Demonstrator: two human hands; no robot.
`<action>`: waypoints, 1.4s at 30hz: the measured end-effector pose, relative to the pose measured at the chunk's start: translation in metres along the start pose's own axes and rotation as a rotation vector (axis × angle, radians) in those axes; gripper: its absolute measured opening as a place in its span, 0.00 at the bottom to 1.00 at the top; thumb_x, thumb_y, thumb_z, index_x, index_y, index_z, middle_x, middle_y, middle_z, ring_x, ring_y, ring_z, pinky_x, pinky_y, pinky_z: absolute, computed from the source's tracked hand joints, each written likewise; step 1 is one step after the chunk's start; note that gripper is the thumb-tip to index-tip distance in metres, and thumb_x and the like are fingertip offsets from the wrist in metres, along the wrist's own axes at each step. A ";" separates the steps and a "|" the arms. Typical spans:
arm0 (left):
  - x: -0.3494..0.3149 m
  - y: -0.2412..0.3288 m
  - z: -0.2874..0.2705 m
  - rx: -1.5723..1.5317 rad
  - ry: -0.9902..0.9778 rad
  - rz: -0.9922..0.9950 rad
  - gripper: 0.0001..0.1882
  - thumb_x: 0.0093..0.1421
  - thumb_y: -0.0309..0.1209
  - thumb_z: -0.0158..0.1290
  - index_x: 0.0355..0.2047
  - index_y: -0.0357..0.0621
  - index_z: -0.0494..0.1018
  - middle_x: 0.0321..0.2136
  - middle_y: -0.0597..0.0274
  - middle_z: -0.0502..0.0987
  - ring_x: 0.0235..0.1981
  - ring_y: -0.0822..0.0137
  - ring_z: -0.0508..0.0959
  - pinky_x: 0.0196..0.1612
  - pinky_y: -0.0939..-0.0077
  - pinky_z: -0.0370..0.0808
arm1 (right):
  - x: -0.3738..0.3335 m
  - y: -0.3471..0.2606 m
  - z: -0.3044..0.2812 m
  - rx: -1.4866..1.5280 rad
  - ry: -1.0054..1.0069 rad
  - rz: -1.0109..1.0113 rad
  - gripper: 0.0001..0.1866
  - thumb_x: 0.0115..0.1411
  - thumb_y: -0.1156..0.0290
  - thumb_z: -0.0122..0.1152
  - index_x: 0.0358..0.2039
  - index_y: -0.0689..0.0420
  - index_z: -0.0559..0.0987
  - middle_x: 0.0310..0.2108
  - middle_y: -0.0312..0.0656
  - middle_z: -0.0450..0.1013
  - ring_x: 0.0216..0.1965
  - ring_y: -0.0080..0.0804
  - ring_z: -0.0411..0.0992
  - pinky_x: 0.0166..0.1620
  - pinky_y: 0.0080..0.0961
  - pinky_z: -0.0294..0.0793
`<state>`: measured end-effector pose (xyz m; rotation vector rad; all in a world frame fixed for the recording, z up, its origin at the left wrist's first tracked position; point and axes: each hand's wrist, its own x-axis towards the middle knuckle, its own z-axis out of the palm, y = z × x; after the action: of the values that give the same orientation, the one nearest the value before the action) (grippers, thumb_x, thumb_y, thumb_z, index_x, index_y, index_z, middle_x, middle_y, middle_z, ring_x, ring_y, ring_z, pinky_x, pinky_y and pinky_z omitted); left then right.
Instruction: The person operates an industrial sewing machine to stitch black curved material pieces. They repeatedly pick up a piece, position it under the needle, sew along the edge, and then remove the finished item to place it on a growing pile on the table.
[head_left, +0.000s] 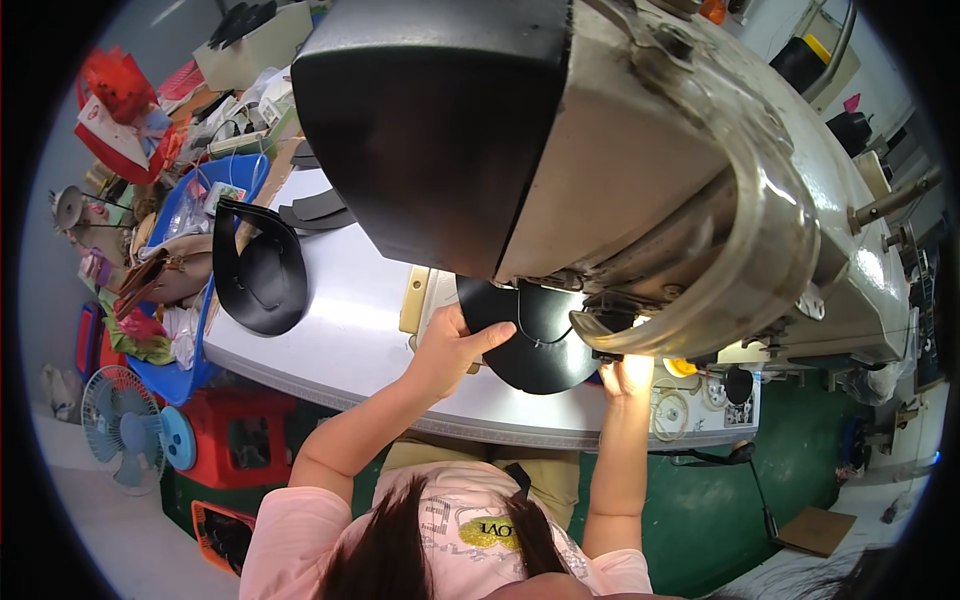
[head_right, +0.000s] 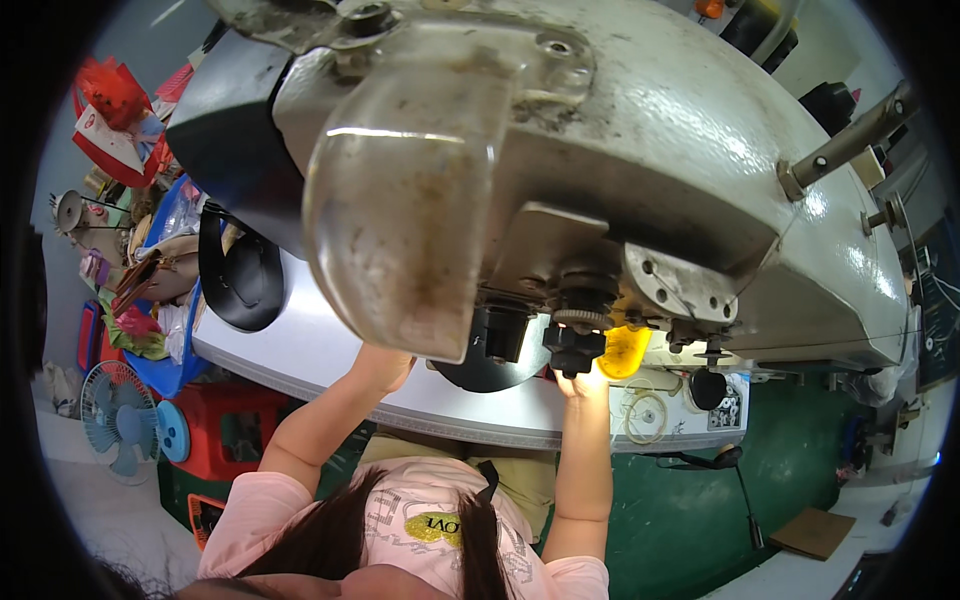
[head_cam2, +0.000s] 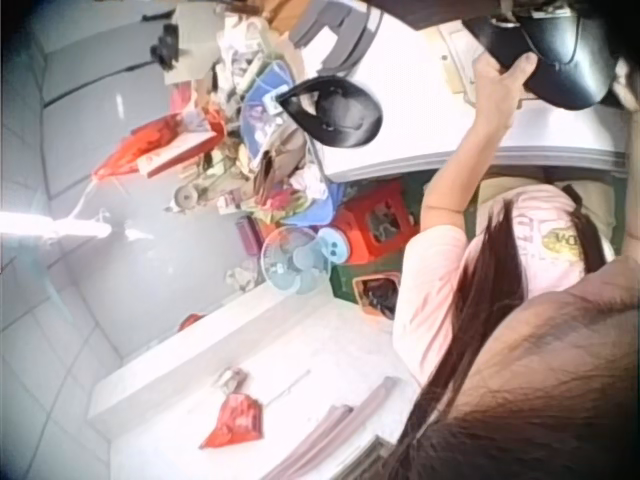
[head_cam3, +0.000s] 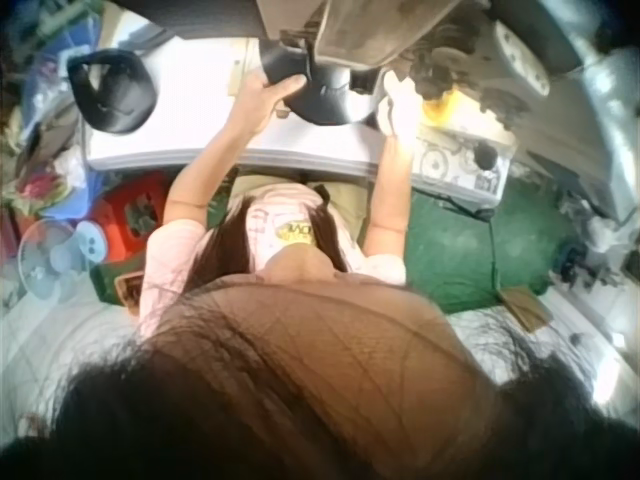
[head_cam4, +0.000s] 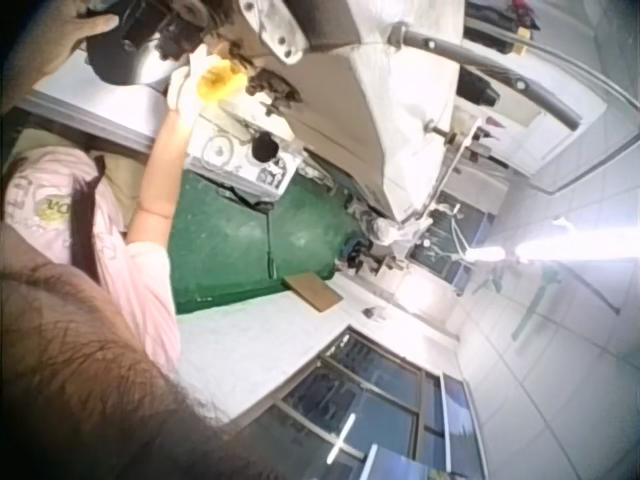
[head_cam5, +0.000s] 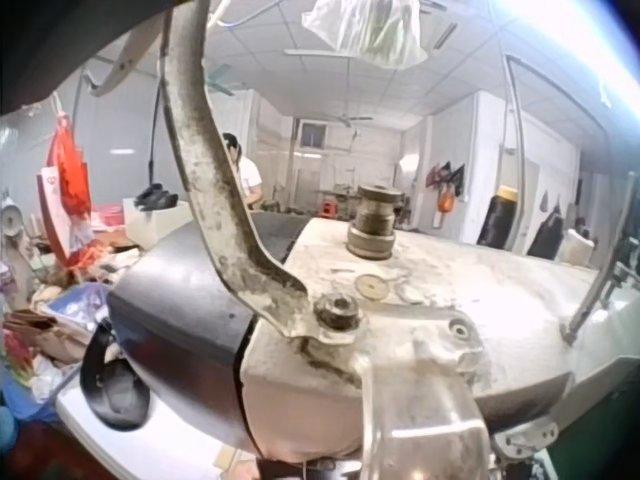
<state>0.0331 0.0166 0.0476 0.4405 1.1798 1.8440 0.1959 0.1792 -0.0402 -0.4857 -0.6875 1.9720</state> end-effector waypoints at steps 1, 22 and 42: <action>-0.001 -0.001 -0.001 0.033 -0.021 0.002 0.09 0.50 0.30 0.57 0.19 0.42 0.68 0.14 0.73 0.68 0.14 0.82 0.64 0.16 0.88 0.59 | 0.001 0.000 -0.001 -0.016 -0.027 -0.008 0.11 0.55 0.68 0.53 0.38 0.57 0.69 0.34 0.41 0.71 0.31 0.31 0.72 0.32 0.27 0.76; 0.002 -0.006 -0.004 -0.039 -0.075 0.013 0.09 0.49 0.29 0.57 0.23 0.38 0.69 0.17 0.66 0.71 0.16 0.76 0.71 0.18 0.87 0.67 | 0.034 -0.005 -0.054 0.002 -0.221 -0.015 0.16 0.54 0.64 0.52 0.40 0.58 0.67 0.37 0.39 0.67 0.36 0.32 0.69 0.39 0.32 0.73; 0.022 0.005 -0.017 -0.024 -0.081 0.135 0.05 0.51 0.28 0.54 0.25 0.41 0.71 0.19 0.69 0.71 0.18 0.80 0.68 0.20 0.87 0.64 | -0.063 0.000 0.056 -0.503 0.000 -0.068 0.06 0.53 0.75 0.51 0.25 0.64 0.68 0.16 0.45 0.68 0.09 0.27 0.63 0.13 0.17 0.60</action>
<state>0.0069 0.0246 0.0397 0.5884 1.0956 1.9341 0.1918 0.1090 0.0054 -0.7496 -1.1921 1.7273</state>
